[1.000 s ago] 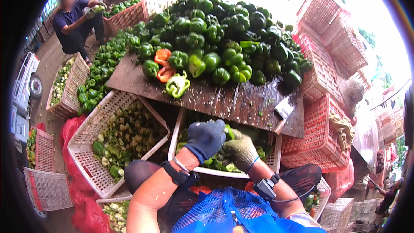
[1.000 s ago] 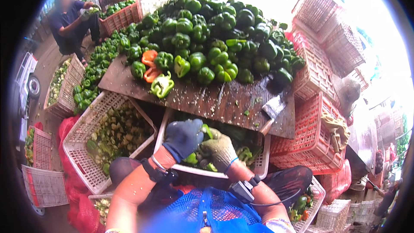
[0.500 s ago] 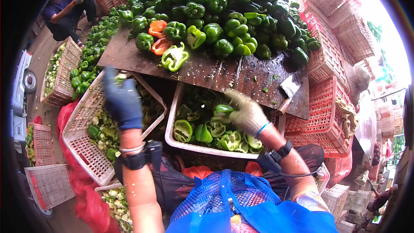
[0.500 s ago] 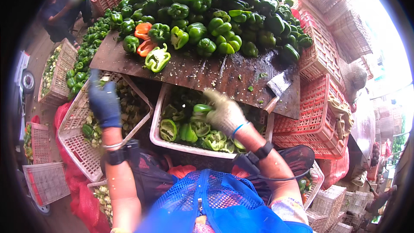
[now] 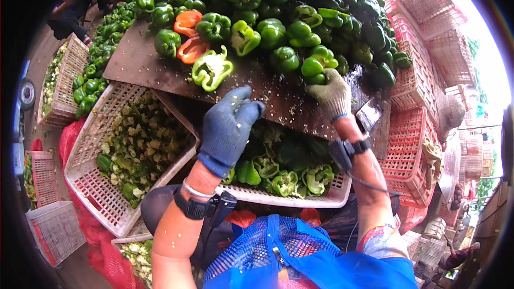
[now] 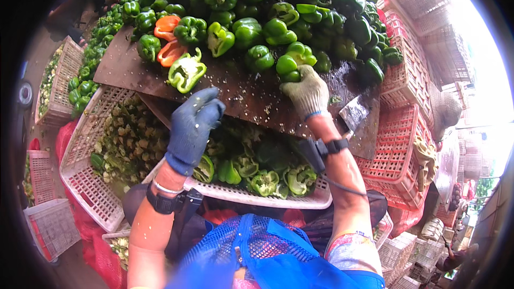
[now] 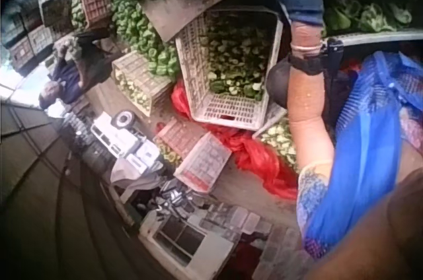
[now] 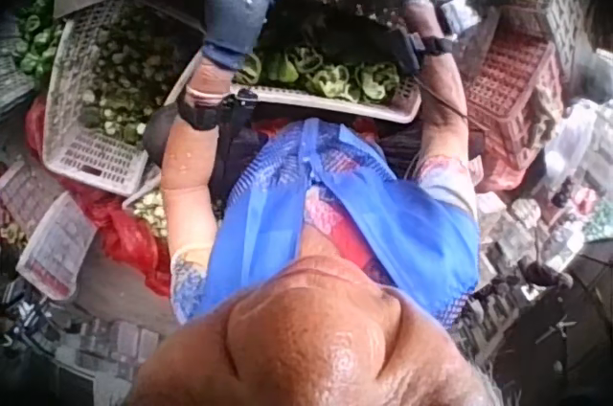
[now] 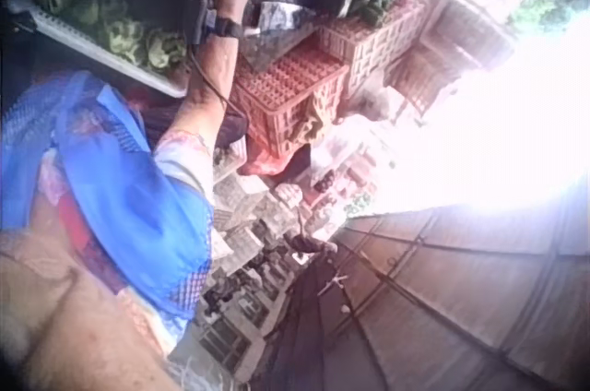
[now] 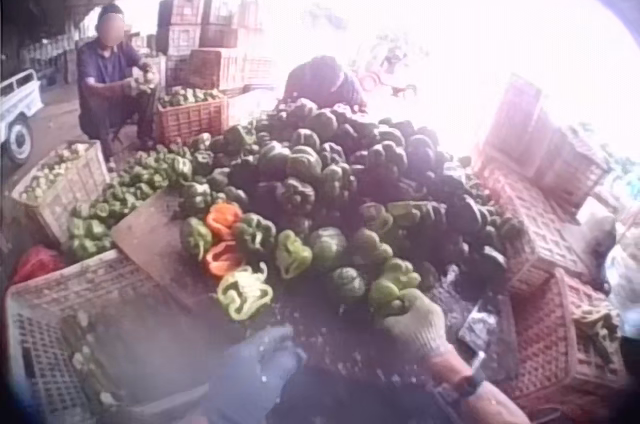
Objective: Cutting and deseeding green bell peppers for processing at a large scale.
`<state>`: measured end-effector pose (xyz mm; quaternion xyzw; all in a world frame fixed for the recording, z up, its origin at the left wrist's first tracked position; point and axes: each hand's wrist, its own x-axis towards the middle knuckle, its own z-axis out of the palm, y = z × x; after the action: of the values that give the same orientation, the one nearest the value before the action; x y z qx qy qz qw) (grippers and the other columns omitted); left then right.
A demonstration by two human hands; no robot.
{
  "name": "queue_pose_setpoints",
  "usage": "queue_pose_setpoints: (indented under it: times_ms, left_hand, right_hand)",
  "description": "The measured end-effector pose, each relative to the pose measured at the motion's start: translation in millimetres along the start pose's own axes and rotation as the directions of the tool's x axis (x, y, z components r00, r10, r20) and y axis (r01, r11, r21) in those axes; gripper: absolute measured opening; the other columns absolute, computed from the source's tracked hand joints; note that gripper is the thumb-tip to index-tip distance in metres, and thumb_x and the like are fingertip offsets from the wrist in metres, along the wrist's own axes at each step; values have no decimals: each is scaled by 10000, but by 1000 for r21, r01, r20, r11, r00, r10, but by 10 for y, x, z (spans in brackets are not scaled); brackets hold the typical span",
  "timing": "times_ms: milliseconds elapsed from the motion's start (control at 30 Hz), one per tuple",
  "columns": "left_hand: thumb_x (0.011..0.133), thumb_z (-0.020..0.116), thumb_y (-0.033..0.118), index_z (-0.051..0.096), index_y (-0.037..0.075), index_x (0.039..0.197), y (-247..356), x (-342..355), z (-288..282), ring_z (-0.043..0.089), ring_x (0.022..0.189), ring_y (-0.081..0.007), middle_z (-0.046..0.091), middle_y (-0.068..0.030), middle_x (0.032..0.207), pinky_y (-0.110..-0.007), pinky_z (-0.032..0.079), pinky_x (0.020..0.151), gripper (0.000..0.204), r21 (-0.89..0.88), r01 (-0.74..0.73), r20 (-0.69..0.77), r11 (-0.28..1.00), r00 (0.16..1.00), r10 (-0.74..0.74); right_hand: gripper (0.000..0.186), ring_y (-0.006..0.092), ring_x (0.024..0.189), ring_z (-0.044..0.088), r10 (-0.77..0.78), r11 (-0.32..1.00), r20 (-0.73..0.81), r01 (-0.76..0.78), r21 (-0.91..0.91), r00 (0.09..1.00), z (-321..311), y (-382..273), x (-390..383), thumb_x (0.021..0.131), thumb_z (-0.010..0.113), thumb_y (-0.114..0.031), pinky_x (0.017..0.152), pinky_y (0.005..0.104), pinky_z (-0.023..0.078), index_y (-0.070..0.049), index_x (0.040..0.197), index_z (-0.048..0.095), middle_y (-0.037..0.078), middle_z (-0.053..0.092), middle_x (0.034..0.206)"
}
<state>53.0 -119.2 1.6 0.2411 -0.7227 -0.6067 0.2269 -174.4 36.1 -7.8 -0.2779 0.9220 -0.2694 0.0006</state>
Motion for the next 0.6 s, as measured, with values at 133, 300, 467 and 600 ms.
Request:
queue_pose_setpoints:
  times_ms: [133, 300, 467, 600]
  left_hand:
    - [952, 667, 321, 592, -8, 1294, 2, -15, 376, 662, 853, -155, 651, -62, 1086, -303, 572, 707, 481, -422, 387, 198, 820, 922, -334]
    - [844, 716, 163, 643, 11, 1112, -365, 258, 893, 624, 784, -159, 680, -67, 910, -329, 535, 675, 317, -599, 293, 235, 745, 954, -187]
    - [768, 635, 45, 631, 14, 1180, -359, 274, 909, 663, 818, -181, 702, -111, 942, -342, 546, 697, 413, -356, 296, 194, 886, 951, -240]
    - [734, 589, -24, 570, -5, 1300, -165, 99, 1059, 661, 842, -145, 702, -124, 968, -292, 541, 714, 567, -177, 101, 237, 979, 970, -57]
  right_hand:
    - [229, 380, 858, 650, -377, 922, -47, 371, -108, 925, -89, -26, -481, 729, 740, -178, 740, 472, 533, -108, 938, 680, 129, 682, 928]
    - [268, 374, 961, 650, -615, 754, 169, 638, -157, 770, -107, -134, -751, 729, 690, -64, 795, 440, 552, -92, 995, 686, 119, 677, 1052]
    - [524, 157, 1161, 580, -168, 685, 434, -212, 697, 885, -180, -135, -801, 816, 666, -39, 997, 295, 464, -34, 1333, 584, 107, 629, 1273]
    - [521, 179, 1131, 593, -33, 700, 262, -165, 695, 964, -127, -48, -344, 906, 670, -148, 984, 293, 465, 45, 1371, 537, 118, 642, 1251]
